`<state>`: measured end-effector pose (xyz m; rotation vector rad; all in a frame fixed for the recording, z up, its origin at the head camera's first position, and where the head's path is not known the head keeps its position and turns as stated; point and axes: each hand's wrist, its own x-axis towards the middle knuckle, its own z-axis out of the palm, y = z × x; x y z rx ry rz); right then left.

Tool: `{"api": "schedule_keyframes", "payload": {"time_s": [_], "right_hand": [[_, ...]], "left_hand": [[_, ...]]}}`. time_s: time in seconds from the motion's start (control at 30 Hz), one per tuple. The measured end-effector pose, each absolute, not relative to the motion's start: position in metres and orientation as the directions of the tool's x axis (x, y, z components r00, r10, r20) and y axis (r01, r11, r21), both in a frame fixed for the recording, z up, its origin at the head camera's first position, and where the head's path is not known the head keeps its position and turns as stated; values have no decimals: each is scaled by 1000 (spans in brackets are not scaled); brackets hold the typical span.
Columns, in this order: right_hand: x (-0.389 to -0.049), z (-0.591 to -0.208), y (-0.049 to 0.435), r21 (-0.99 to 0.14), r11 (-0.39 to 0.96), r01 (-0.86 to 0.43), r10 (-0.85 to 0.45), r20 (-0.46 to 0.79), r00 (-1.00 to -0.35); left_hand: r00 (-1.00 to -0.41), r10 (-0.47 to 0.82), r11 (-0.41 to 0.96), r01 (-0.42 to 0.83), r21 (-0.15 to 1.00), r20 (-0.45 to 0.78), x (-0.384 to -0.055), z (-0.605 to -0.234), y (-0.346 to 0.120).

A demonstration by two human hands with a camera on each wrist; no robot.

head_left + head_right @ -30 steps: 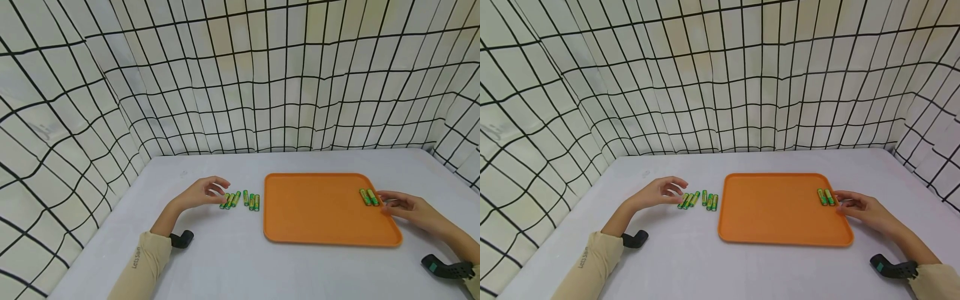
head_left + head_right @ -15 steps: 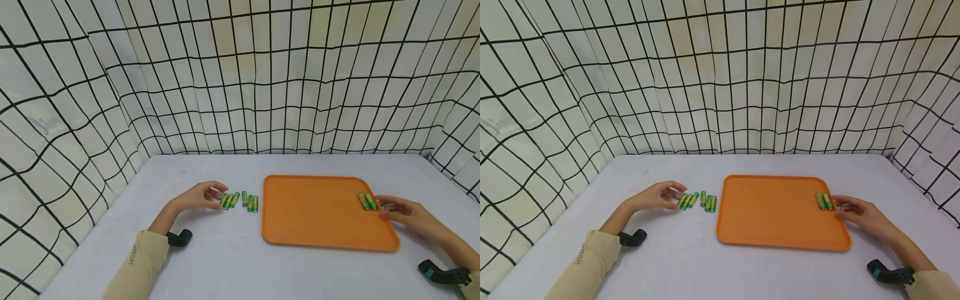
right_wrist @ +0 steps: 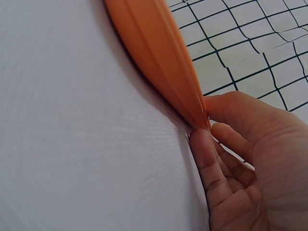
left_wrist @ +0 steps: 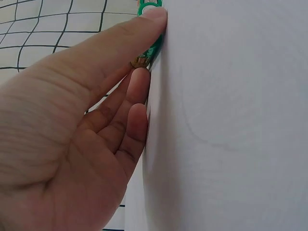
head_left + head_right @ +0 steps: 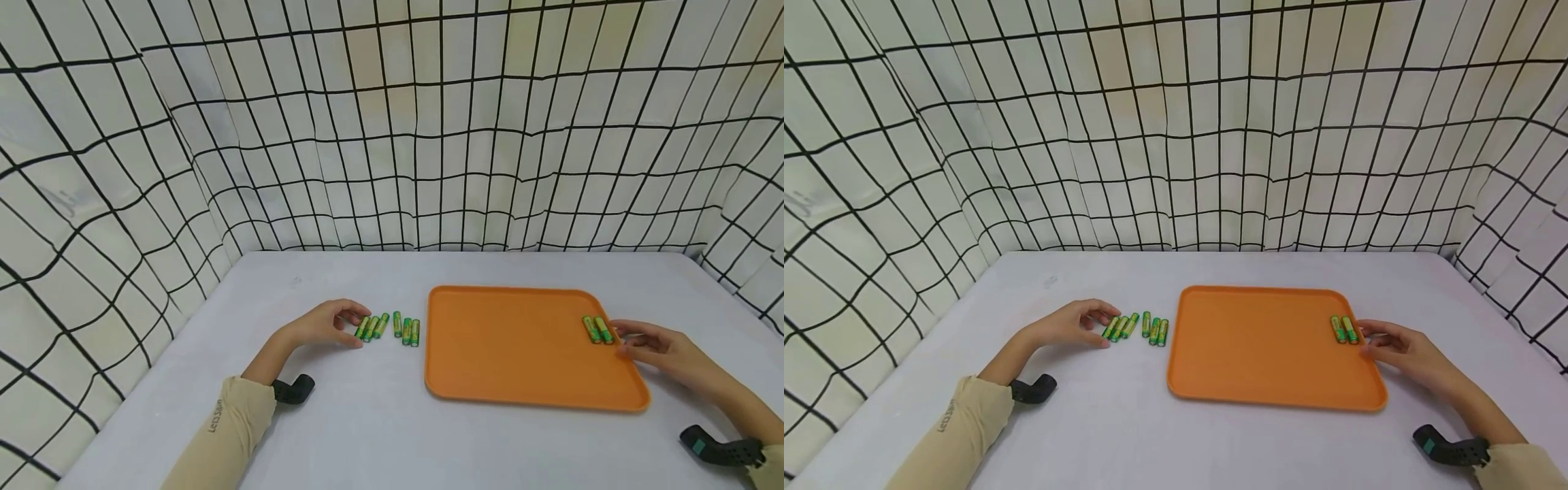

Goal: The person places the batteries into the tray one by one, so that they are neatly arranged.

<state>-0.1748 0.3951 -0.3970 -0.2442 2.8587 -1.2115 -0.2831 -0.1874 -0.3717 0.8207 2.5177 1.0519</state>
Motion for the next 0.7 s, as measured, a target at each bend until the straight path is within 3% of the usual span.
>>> {"api": "schedule_keyframes", "payload": {"time_s": [0.7], "right_hand": [[-176, -397, 397, -719, 679, -147, -165, 45, -985]], "left_hand": [[-826, 564, 571, 368, 734, -25, -283, -370, -187]]}}
